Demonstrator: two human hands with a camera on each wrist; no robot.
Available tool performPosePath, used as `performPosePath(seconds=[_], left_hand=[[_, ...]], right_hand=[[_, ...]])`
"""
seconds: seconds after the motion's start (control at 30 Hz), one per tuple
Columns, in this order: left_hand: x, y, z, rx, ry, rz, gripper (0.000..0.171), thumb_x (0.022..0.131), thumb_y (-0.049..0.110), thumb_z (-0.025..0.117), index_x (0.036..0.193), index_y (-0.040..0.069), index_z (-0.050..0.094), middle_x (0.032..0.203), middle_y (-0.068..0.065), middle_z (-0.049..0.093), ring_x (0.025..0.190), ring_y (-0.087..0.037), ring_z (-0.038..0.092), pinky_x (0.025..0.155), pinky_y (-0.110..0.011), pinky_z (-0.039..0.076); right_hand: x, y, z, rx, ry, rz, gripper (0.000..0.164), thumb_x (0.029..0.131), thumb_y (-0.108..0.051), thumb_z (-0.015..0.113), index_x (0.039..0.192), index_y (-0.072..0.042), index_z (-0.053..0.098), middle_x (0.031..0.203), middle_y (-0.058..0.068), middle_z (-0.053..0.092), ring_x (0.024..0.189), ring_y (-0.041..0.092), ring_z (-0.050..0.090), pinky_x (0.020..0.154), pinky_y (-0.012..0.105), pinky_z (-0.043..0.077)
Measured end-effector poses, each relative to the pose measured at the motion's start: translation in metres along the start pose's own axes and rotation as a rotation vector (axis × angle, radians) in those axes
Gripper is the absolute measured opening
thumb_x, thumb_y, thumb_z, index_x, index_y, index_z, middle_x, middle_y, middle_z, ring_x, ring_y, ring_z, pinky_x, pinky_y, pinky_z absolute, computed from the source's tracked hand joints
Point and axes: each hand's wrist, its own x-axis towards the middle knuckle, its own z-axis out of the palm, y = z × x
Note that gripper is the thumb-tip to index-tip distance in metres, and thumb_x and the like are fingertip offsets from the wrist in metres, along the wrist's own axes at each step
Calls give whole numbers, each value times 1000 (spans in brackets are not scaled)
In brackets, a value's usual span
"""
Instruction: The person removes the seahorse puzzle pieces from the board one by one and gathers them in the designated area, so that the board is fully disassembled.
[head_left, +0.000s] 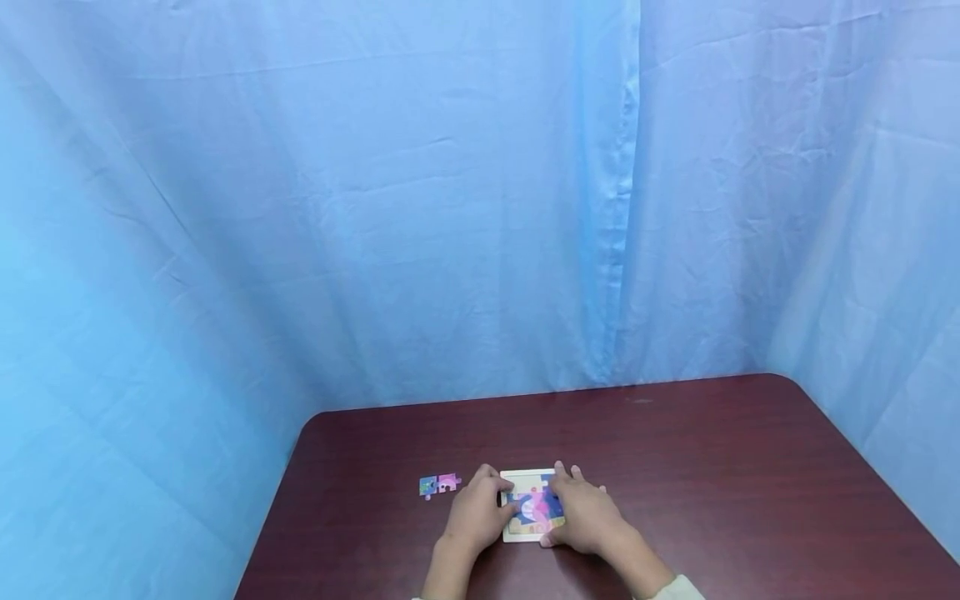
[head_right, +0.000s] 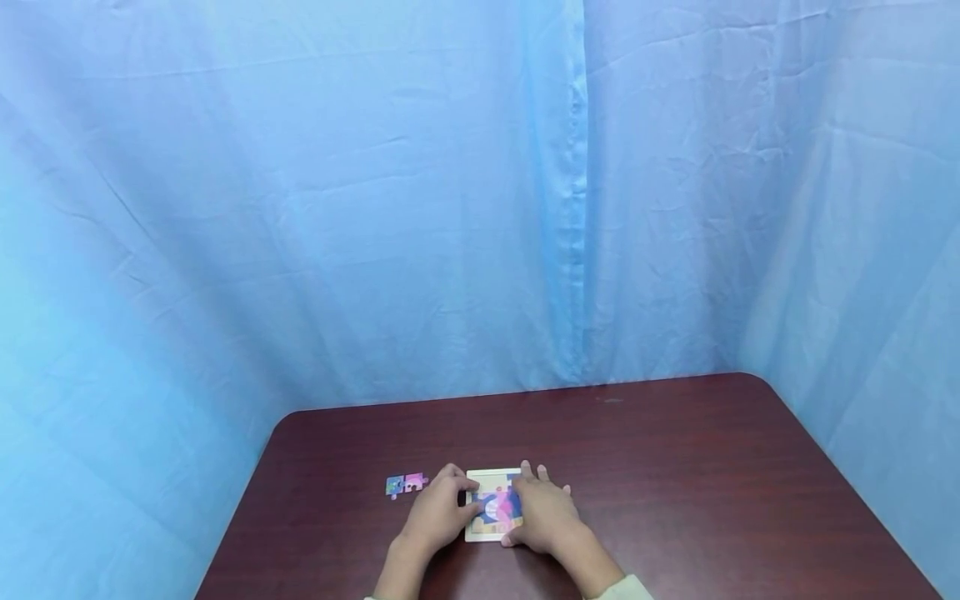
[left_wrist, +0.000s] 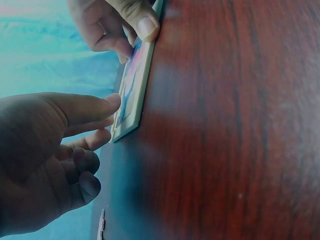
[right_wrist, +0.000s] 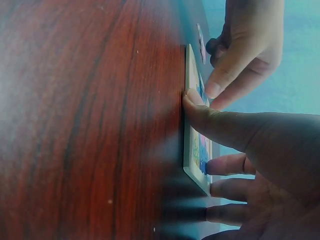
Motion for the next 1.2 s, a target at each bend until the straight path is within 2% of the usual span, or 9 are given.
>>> performPosePath(seconds=[0.17, 0.3, 0.4, 0.6, 0.67, 0.97, 1.2], left_hand=[[-1, -1, 1, 3, 0, 10, 31, 84, 19, 88, 112, 6, 81, 104, 0, 63, 85, -18, 68, 78, -38, 56], [0, -2, 1, 9, 2, 12, 32, 84, 20, 89, 111, 7, 81, 104, 1, 62, 84, -18, 68, 76, -37, 56], [0, -2, 1, 18, 10, 14, 31, 83, 20, 89, 110, 7, 82, 103, 1, 62, 83, -18, 68, 75, -37, 56], [-1, -3, 2, 15, 37, 7, 31, 81, 22, 91, 107, 7, 83, 98, 3, 61, 82, -16, 67, 73, -35, 56], [-1, -3, 2, 13, 40, 1, 30, 81, 23, 91, 106, 8, 84, 97, 4, 61, 82, -15, 67, 74, -36, 57], [-1, -4, 5, 1, 39, -16, 25, 80, 21, 92, 101, 10, 83, 97, 2, 63, 87, -16, 69, 77, -36, 57], [0, -3, 4, -7, 45, -21, 23, 79, 19, 92, 97, 12, 80, 96, 3, 62, 81, -11, 64, 73, -35, 54]], right_hand=[[1, 0, 1, -9, -8, 15, 90, 66, -39, 100, 138, 0, 62, 162, 29, 45, 150, 52, 43, 106, 83, 37], [2, -1, 3, -13, -6, 27, 104, 66, -39, 100, 147, 5, 53, 161, 30, 45, 150, 52, 43, 107, 82, 35], [3, -2, 3, -16, -4, 25, 106, 66, -37, 100, 150, 3, 50, 161, 31, 45, 150, 53, 43, 107, 83, 35], [4, -6, 2, -60, -70, 26, 93, 71, -35, 96, 152, -16, 57, 165, 32, 37, 152, 57, 36, 106, 87, 31], [4, -8, 2, -68, -95, 36, 88, 73, -36, 95, 151, -20, 59, 166, 32, 34, 154, 57, 32, 107, 87, 29], [2, -10, 1, -58, -106, 39, 82, 74, -33, 93, 148, -17, 62, 168, 33, 30, 155, 59, 28, 106, 89, 27], [1, -11, 1, -58, -105, 36, 80, 76, -33, 93, 148, -16, 62, 168, 32, 30, 155, 59, 28, 106, 89, 27]])
